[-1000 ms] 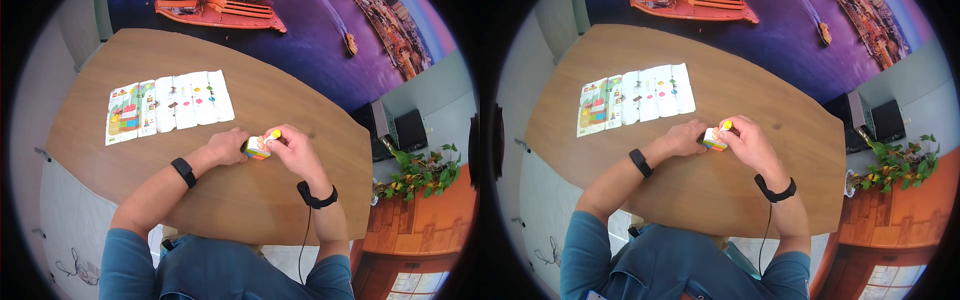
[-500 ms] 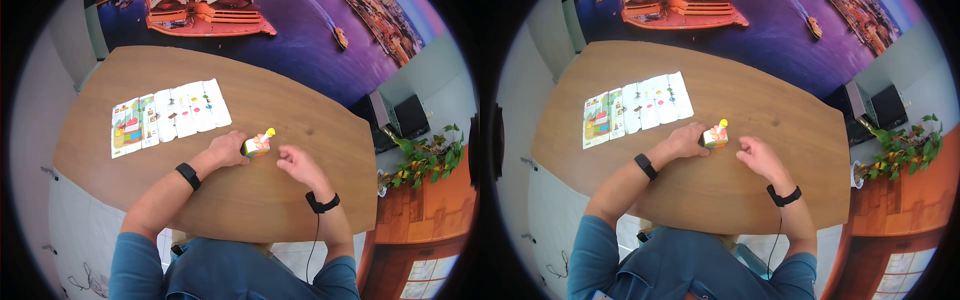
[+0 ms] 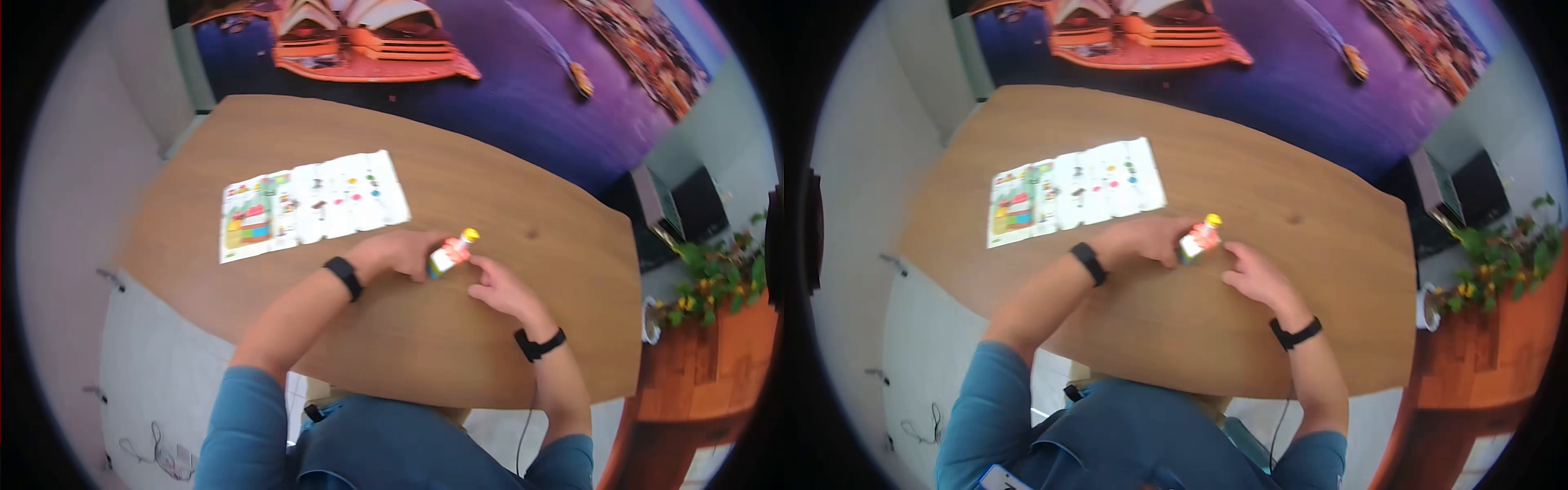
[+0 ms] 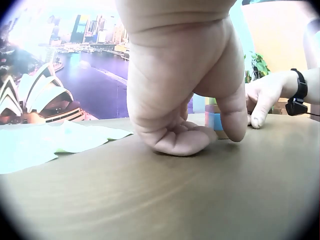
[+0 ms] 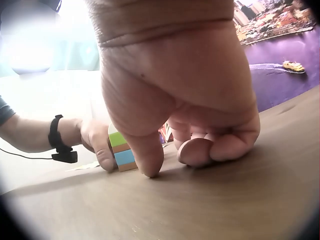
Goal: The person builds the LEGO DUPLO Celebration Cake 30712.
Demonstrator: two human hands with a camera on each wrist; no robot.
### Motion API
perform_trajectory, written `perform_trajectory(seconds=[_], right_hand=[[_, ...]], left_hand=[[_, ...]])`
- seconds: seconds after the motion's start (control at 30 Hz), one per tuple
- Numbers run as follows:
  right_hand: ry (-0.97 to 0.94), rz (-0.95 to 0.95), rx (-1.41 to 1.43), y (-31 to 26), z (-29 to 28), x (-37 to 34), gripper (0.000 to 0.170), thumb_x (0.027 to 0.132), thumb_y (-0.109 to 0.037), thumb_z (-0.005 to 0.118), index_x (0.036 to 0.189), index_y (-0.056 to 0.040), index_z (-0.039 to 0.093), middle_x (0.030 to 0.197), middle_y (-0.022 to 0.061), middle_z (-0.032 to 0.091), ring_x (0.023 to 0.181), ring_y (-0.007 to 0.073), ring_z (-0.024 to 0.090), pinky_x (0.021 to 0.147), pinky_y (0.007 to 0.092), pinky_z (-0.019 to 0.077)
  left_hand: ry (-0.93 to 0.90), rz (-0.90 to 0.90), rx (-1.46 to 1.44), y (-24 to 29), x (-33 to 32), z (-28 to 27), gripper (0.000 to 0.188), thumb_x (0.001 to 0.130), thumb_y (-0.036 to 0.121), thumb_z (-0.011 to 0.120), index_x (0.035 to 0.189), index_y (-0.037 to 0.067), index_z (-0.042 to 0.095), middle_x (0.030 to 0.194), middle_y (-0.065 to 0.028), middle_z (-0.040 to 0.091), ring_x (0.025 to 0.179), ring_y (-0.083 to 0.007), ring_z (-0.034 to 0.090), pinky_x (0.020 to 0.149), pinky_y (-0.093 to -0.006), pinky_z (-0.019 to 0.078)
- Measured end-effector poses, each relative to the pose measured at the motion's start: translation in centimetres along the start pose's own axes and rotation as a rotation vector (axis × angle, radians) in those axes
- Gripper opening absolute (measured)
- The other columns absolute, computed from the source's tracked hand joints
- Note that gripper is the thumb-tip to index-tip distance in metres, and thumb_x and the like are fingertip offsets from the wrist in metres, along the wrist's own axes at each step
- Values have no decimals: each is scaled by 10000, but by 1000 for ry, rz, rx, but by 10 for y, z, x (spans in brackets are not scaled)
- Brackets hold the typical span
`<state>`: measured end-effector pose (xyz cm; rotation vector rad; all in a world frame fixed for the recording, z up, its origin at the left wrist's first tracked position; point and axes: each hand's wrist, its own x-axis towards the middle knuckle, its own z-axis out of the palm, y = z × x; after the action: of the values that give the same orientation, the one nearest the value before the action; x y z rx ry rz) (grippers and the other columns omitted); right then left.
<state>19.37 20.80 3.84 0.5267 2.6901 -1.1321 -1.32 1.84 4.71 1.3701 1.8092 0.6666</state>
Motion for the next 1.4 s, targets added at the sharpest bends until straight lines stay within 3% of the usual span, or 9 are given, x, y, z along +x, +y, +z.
perform_trajectory(seconds=[0.27, 0.33, 0.47, 0.57, 0.77, 0.93, 1.1, 1.33, 1.4], right_hand=[[-10, 130, -47, 0, 3, 19, 713, 891, -267, 758, 1548, -85, 550, 927, 62, 684, 806, 175, 629, 770, 360, 531], [61, -38, 114, 23, 13, 31, 686, 897, -311, 767, 1515, -86, 573, 986, 97, 734, 882, 230, 701, 825, 378, 555], [84, 53, -101, 23, 8, 38, 538, 937, -285, 781, 1389, -43, 619, 1232, 115, 758, 1120, 248, 733, 969, 386, 557], [109, 109, -112, 6, 7, 37, 674, 919, -394, 772, 1476, -65, 584, 1236, 176, 764, 1145, 373, 730, 984, 450, 566], [184, 94, -105, 3, 12, 40, 693, 928, -390, 760, 1503, -58, 562, 1183, 180, 768, 1116, 366, 736, 959, 450, 573], [205, 111, -116, 10, 14, 44, 614, 937, -395, 749, 1444, -85, 596, 1025, 136, 772, 1004, 338, 745, 859, 459, 570], [146, 69, 68, 30, 12, 45, 572, 904, -242, 776, 1427, -86, 605, 975, 86, 757, 935, 242, 726, 845, 386, 555], [36, 41, 206, 40, 7, 39, 672, 847, -142, 778, 1487, -77, 584, 948, 23, 704, 882, 168, 667, 826, 350, 540], [33, 35, 202, 38, 6, 38, 688, 845, -139, 779, 1499, -70, 578, 935, 13, 686, 860, 154, 646, 810, 340, 534]], left_hand=[[-69, -7, 78, -6, 18, 2, 879, 733, 143, 847, 1555, 192, 540, 1256, -106, 762, 1166, -319, 713, 983, -411, 556], [-50, 0, 67, -16, 24, 6, 865, 734, 171, 859, 1542, 187, 552, 1248, -105, 765, 1162, -319, 717, 979, -413, 560], [-14, 50, 92, -23, 36, 16, 860, 734, 219, 877, 1531, 177, 555, 1244, -111, 765, 1164, -323, 723, 972, -416, 569], [3, 92, 55, -19, 35, 16, 856, 736, 198, 873, 1528, 179, 549, 1237, -115, 761, 1154, -331, 723, 969, -413, 569], [-57, 12, -68, -7, 26, 0, 814, 744, 186, 872, 1491, 159, 551, 1159, -114, 750, 1082, -327, 721, 931, -412, 566], [35, 30, 43, -13, 29, 15, 773, 724, 258, 913, 1380, 59, 557, 1108, -158, 745, 1061, -349, 723, 906, -431, 570], [169, -50, 180, -12, 31, 25, 795, 692, 327, 943, 1290, -16, 547, 1129, -232, 743, 1097, -409, 717, 908, -463, 572], [144, 37, 96, -17, 30, 19, 855, 750, 289, 898, 1482, 64, 518, 1057, -146, 737, 1039, -328, 728, 886, -422, 573], [61, -52, 111, -13, 31, 15, 814, 778, 253, 856, 1514, 133, 532, 1182, -136, 779, 1102, -335, 736, 940, -422, 580]])
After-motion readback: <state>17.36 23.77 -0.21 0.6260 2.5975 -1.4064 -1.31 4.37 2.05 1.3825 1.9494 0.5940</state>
